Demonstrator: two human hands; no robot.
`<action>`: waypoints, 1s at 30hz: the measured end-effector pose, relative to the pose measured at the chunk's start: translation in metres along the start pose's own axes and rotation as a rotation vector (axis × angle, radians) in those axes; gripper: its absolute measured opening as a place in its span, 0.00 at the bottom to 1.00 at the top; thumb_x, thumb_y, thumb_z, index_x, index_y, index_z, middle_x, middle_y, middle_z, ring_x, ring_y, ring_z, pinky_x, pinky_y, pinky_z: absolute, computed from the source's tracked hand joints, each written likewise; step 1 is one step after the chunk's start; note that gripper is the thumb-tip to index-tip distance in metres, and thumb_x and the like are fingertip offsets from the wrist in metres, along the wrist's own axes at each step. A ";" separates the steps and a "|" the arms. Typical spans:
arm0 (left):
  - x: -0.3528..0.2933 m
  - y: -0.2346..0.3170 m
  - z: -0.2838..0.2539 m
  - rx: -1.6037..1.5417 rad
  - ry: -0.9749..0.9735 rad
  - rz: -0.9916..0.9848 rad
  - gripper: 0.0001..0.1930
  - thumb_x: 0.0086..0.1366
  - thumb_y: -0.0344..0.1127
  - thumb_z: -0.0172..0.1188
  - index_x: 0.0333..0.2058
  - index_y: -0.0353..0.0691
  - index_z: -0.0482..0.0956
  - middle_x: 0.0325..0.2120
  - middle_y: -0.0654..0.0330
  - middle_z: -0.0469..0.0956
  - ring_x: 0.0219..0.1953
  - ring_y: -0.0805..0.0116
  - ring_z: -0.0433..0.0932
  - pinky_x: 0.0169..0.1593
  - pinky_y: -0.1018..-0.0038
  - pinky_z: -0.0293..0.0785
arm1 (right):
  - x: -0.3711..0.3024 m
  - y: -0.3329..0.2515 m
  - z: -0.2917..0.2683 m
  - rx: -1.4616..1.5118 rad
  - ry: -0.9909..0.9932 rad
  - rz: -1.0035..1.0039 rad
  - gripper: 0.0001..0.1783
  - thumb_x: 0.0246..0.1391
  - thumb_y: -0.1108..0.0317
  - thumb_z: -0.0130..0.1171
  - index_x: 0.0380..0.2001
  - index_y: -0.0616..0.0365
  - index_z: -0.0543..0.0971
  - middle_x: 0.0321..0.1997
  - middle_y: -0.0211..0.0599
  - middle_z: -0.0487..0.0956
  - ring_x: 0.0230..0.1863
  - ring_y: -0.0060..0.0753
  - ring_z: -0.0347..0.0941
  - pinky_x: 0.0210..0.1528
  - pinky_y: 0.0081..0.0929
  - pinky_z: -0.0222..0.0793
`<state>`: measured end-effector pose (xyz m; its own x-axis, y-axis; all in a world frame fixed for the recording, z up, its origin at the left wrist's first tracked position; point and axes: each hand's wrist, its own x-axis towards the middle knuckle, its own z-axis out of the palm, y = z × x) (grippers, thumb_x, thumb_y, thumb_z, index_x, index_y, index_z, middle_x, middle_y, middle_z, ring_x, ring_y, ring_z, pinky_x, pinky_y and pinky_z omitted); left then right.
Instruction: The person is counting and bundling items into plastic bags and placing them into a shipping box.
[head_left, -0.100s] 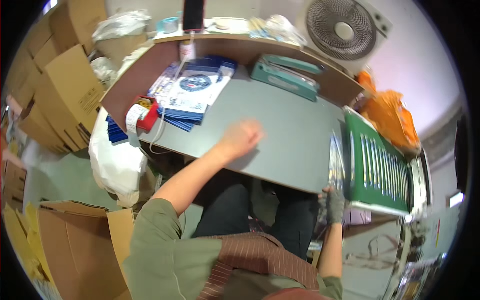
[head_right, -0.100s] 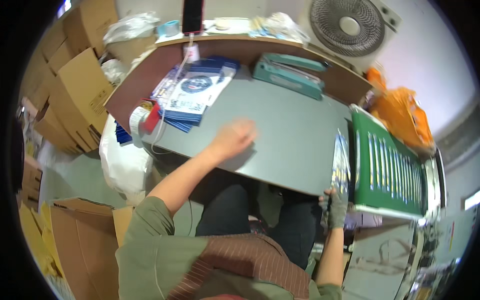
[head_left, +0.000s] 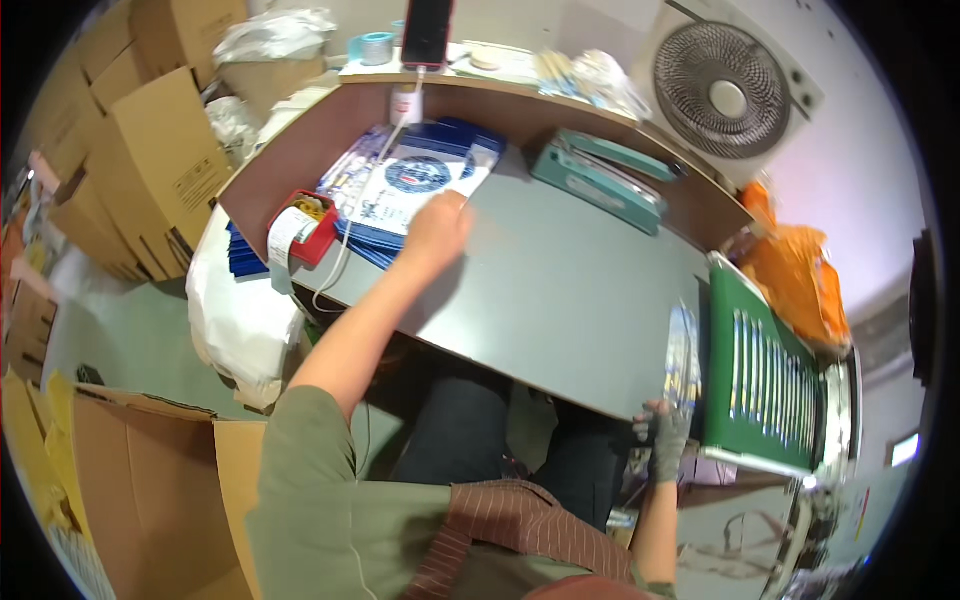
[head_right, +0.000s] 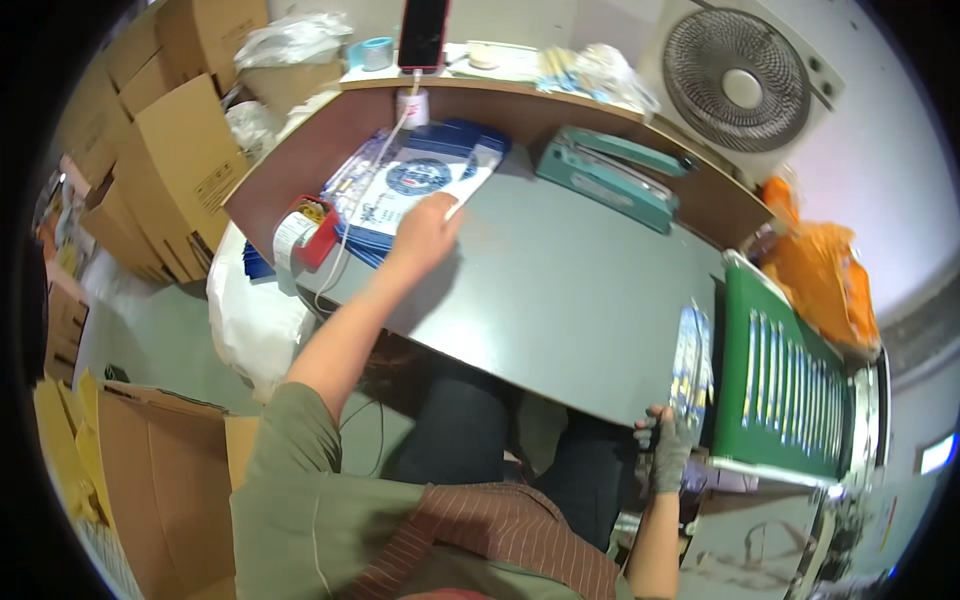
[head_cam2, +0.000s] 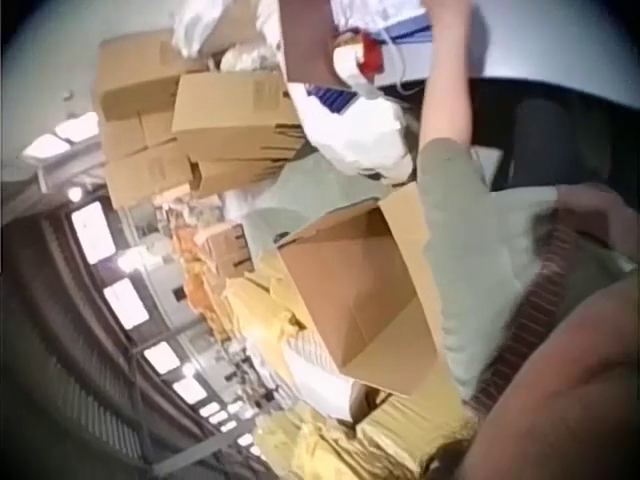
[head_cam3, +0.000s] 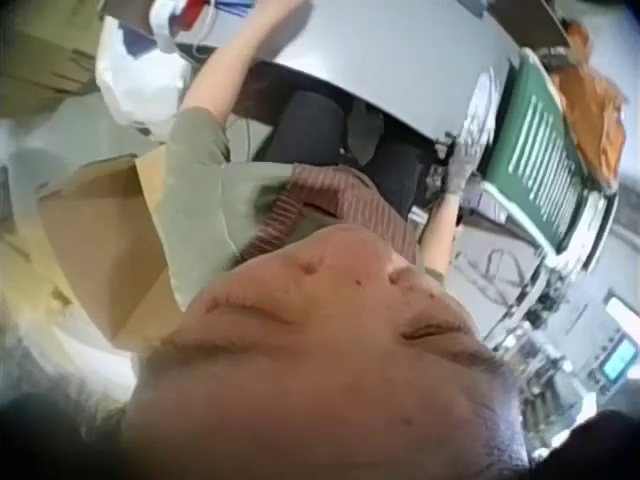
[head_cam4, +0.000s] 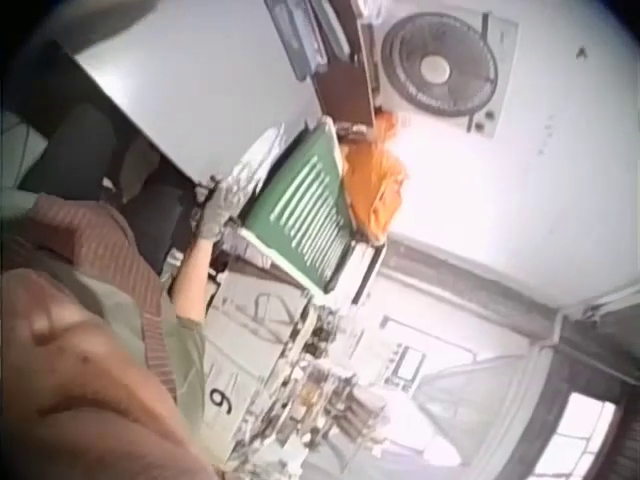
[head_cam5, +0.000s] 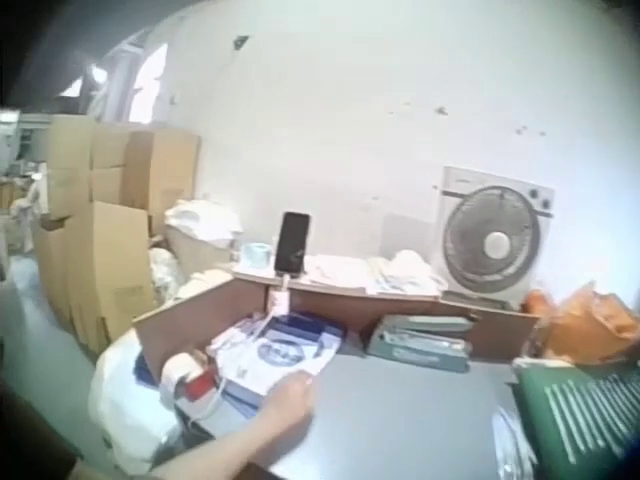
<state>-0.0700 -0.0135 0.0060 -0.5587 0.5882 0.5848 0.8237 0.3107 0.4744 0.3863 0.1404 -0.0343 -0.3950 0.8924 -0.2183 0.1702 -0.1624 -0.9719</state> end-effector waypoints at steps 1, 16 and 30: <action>0.017 -0.031 -0.005 0.096 0.092 -0.063 0.06 0.57 0.31 0.54 0.28 0.32 0.75 0.30 0.44 0.76 0.37 0.46 0.76 0.40 0.57 0.73 | 0.007 -0.002 0.014 -0.076 0.066 -0.132 0.18 0.61 0.55 0.53 0.35 0.61 0.77 0.23 0.34 0.77 0.20 0.20 0.73 0.19 0.16 0.65; 0.085 -0.120 0.028 0.353 -0.215 -0.581 0.15 0.55 0.37 0.64 0.38 0.33 0.78 0.44 0.45 0.75 0.46 0.46 0.75 0.48 0.57 0.72 | 0.053 0.029 0.025 -0.277 0.281 -0.560 0.10 0.61 0.67 0.51 0.33 0.63 0.77 0.26 0.30 0.73 0.25 0.19 0.65 0.29 0.18 0.63; 0.069 0.014 0.028 0.250 0.058 0.005 0.04 0.64 0.29 0.51 0.34 0.34 0.68 0.30 0.50 0.76 0.27 0.58 0.78 0.31 0.64 0.74 | 0.039 0.012 0.028 -0.336 0.266 -0.592 0.09 0.60 0.70 0.50 0.33 0.62 0.78 0.24 0.30 0.75 0.25 0.19 0.69 0.28 0.20 0.66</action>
<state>-0.0939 0.0520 0.0348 -0.5536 0.5483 0.6268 0.8206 0.4872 0.2986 0.3475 0.1615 -0.0566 -0.2812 0.8698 0.4054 0.2806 0.4785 -0.8320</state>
